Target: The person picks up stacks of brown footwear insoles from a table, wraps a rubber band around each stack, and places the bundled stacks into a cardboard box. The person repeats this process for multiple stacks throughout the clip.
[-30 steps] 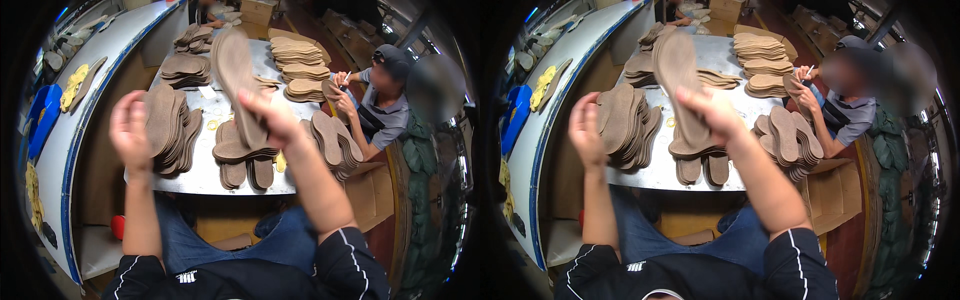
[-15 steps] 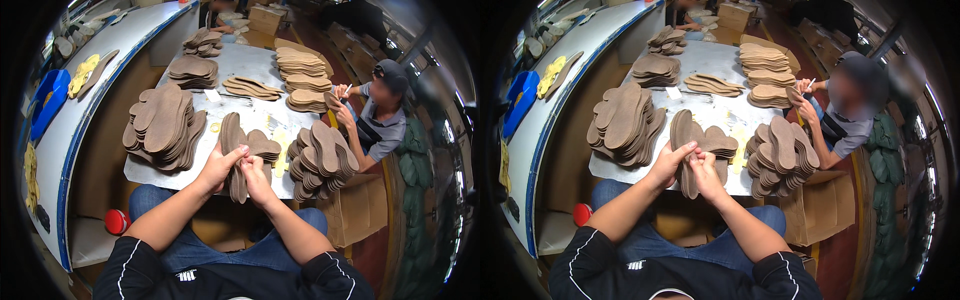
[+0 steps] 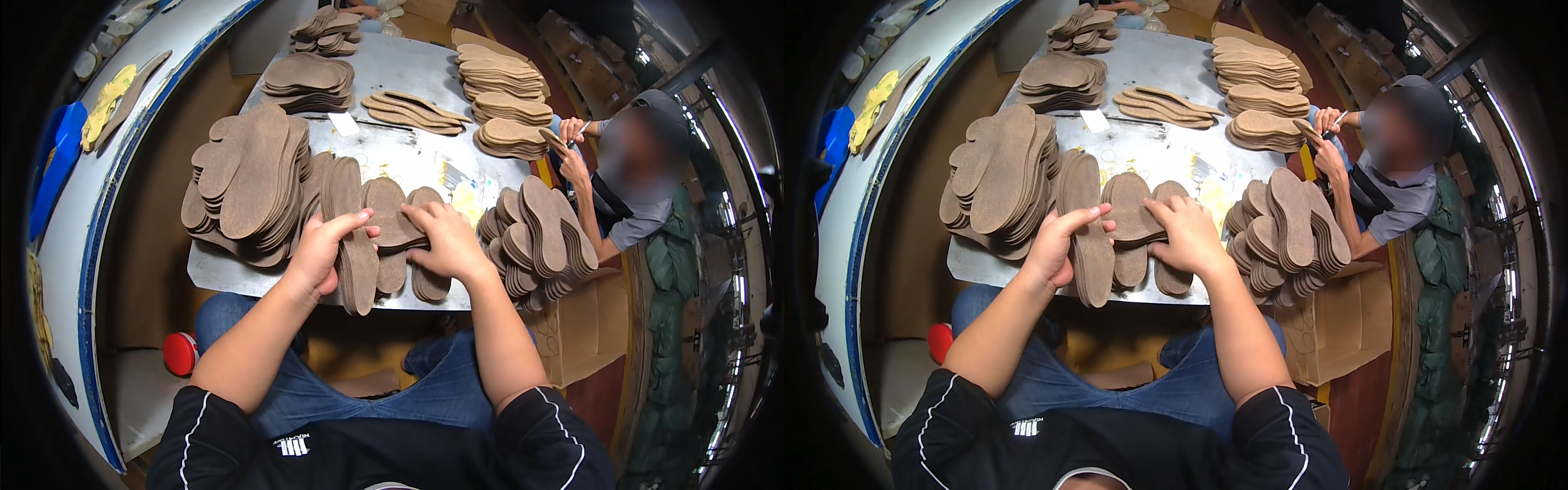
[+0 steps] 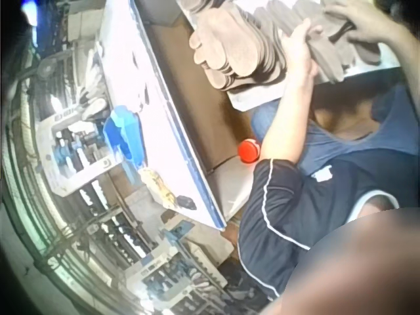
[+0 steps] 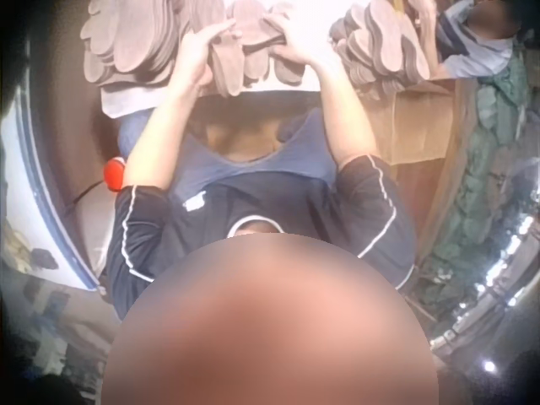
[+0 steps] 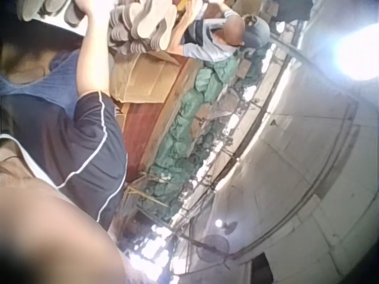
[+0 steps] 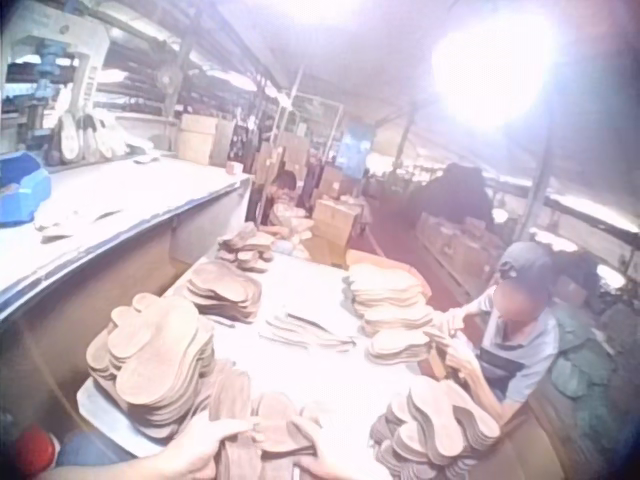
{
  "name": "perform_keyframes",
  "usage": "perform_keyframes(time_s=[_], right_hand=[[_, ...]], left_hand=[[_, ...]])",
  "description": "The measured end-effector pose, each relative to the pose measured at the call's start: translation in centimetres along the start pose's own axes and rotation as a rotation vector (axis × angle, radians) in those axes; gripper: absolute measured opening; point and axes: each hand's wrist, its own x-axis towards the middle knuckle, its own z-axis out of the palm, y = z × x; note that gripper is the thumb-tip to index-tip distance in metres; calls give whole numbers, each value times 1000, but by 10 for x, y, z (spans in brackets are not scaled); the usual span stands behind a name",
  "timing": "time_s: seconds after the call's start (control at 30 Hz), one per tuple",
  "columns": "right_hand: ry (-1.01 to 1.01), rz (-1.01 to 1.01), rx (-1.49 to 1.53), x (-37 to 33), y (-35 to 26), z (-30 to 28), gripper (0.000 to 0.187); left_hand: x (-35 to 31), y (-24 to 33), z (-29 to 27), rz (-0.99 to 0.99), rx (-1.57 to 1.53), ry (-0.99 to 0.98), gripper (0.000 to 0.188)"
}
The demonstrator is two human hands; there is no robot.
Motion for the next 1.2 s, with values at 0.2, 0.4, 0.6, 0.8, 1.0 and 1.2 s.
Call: perform_keyframes(time_s=[0.2,0.4,0.6,0.8,1.0,1.2], right_hand=[[88,119,114,-8,5,-15,70],[281,412,930,-27,-18,-19,65],[258,126,557,-45,-102,25,55],[175,-144,677,-49,-68,8,51],[72,318,1480,-38,-76,34,49],[-174,209,1894,-45,-66,51,57]], left_hand=[[2,7,-8,13,-20,7,38],[4,-14,0,47,-47,-60,41],[-9,-49,27,370,23,-60,94],[-14,-27,16,186,-106,-135,67],[-19,-23,24,153,-24,-292,74],[-23,-14,18,272,194,-330,93]])
